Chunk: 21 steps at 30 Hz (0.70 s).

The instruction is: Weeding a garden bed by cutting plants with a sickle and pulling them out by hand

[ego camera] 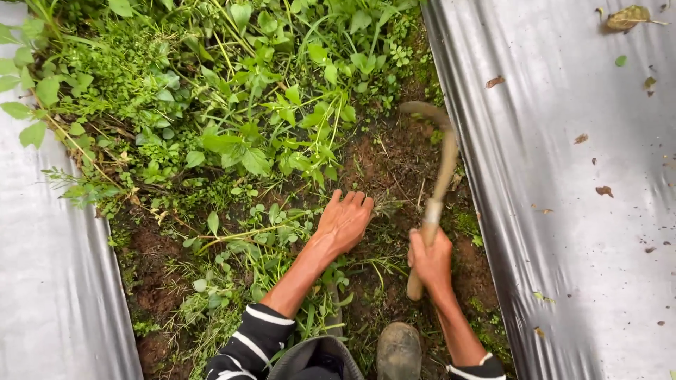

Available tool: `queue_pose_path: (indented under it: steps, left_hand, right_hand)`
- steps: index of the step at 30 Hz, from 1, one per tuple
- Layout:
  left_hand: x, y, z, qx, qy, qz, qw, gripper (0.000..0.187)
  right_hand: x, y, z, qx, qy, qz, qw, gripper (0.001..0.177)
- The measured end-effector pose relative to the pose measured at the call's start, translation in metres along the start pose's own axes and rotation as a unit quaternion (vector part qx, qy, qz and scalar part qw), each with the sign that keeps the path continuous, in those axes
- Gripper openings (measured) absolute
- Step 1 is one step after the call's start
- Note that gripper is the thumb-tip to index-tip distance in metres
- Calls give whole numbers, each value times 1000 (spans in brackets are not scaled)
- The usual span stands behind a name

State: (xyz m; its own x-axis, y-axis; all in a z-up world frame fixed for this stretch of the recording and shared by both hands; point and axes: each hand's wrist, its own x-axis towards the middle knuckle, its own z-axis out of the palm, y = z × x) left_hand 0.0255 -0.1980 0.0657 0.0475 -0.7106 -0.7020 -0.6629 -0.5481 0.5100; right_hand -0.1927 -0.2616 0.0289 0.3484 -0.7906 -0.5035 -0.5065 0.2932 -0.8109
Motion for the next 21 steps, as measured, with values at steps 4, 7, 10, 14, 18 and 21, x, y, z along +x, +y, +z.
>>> queue_pose_path:
  steps: [4, 7, 10, 14, 18, 21]
  left_hand:
    - [-8, -5, -9, 58, 114, 93, 987, 15]
    - [3, -16, -11, 112, 257, 124, 952, 16]
    - [35, -7, -13, 1, 272, 109, 956, 29]
    - [72, 30, -16, -74, 263, 109, 956, 73]
    - [64, 57, 13, -225, 187, 33, 956, 129]
    - [110, 36, 60, -188, 342, 162, 906, 58]
  right_hand:
    - [-38, 19, -2, -49, -27, 112, 992, 17]
    - [-67, 59, -16, -92, -36, 116, 988, 13]
    - [-72, 52, -32, -81, 28, 48, 995, 12]
    - [-71, 50, -36, -46, 84, -18, 995, 14]
    - [-87, 80, -37, -91, 83, 42, 991, 13]
    - [-89, 76, -44, -92, 125, -54, 986, 15]
